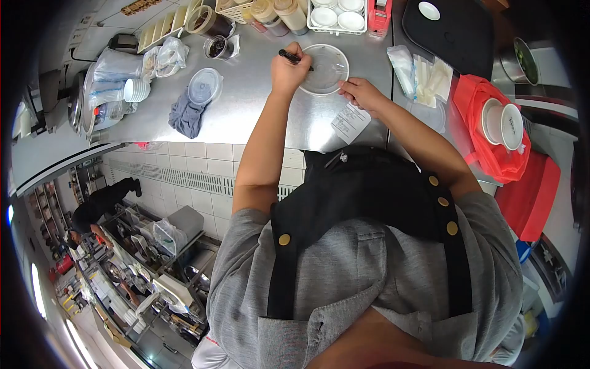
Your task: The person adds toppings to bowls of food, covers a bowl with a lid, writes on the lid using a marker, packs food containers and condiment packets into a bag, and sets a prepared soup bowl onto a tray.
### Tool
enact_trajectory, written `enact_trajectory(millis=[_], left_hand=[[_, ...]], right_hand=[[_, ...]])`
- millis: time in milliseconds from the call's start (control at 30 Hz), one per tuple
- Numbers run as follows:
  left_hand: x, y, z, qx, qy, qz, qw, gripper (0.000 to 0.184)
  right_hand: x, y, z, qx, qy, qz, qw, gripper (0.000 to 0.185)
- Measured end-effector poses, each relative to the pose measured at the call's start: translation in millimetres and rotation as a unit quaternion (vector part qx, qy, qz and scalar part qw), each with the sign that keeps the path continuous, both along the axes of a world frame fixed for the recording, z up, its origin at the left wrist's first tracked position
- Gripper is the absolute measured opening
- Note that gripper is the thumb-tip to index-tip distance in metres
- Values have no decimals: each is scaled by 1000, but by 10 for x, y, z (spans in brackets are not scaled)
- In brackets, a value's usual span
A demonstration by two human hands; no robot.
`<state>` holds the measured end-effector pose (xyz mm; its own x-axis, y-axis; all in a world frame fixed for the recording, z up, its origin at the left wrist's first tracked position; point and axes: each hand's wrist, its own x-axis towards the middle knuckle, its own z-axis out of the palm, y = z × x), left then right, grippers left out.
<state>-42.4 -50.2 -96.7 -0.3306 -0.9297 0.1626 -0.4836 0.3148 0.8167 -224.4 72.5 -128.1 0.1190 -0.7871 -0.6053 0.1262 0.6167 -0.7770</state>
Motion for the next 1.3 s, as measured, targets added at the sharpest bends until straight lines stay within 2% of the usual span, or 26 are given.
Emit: enact_trajectory(millis=[67,200,267,300,400,467,500,567,700,767,867,1000,1100,1200,1300], left_hand=[[-19,2,7,8,43,6,999,23],[-37,9,58,-2,2,5,1000,24],[-47,-54,-14,40,115,11,992,24],[-46,-60,-57,40,115,11,992,24],[-74,-8,-11,30,66,3,997,23],[-72,12,35,5,-12,-5,1000,23],[-64,-13,10,4,-12,-6,1000,23],[-51,-72,-46,70,82,-12,994,23],[-113,7,-9,45,88,-21,995,24],[-159,92,82,-8,-17,10,1000,25],[-178,113,110,-16,-54,4,998,25],[-204,117,119,-14,-27,12,999,26],[-222,125,133,-22,-82,13,996,27],[-231,128,142,-39,-81,20,996,28],[-222,114,105,-11,-52,15,998,28]], right_hand=[[3,3,10,-2,0,-2,1000,34],[3,4,8,-8,2,-3,1000,33],[4,4,54,-4,3,-4,1000,32],[5,5,76,1,5,-3,1000,32],[12,12,97,-4,6,-8,1000,31],[8,-1,62,-2,-1,-9,1000,31],[6,-4,45,0,-8,-9,1000,31],[1,-4,44,0,-9,-8,1000,31],[1,-7,17,-3,-9,-8,1000,31],[5,-8,38,0,-3,-7,1000,31],[4,0,60,0,1,-7,1000,31],[12,0,136,0,-1,-11,1000,30],[-8,-10,29,-3,-3,-2,1000,30],[9,0,94,-6,-2,-9,1000,31],[-9,-11,-1,-8,-1,-1,1000,31]])
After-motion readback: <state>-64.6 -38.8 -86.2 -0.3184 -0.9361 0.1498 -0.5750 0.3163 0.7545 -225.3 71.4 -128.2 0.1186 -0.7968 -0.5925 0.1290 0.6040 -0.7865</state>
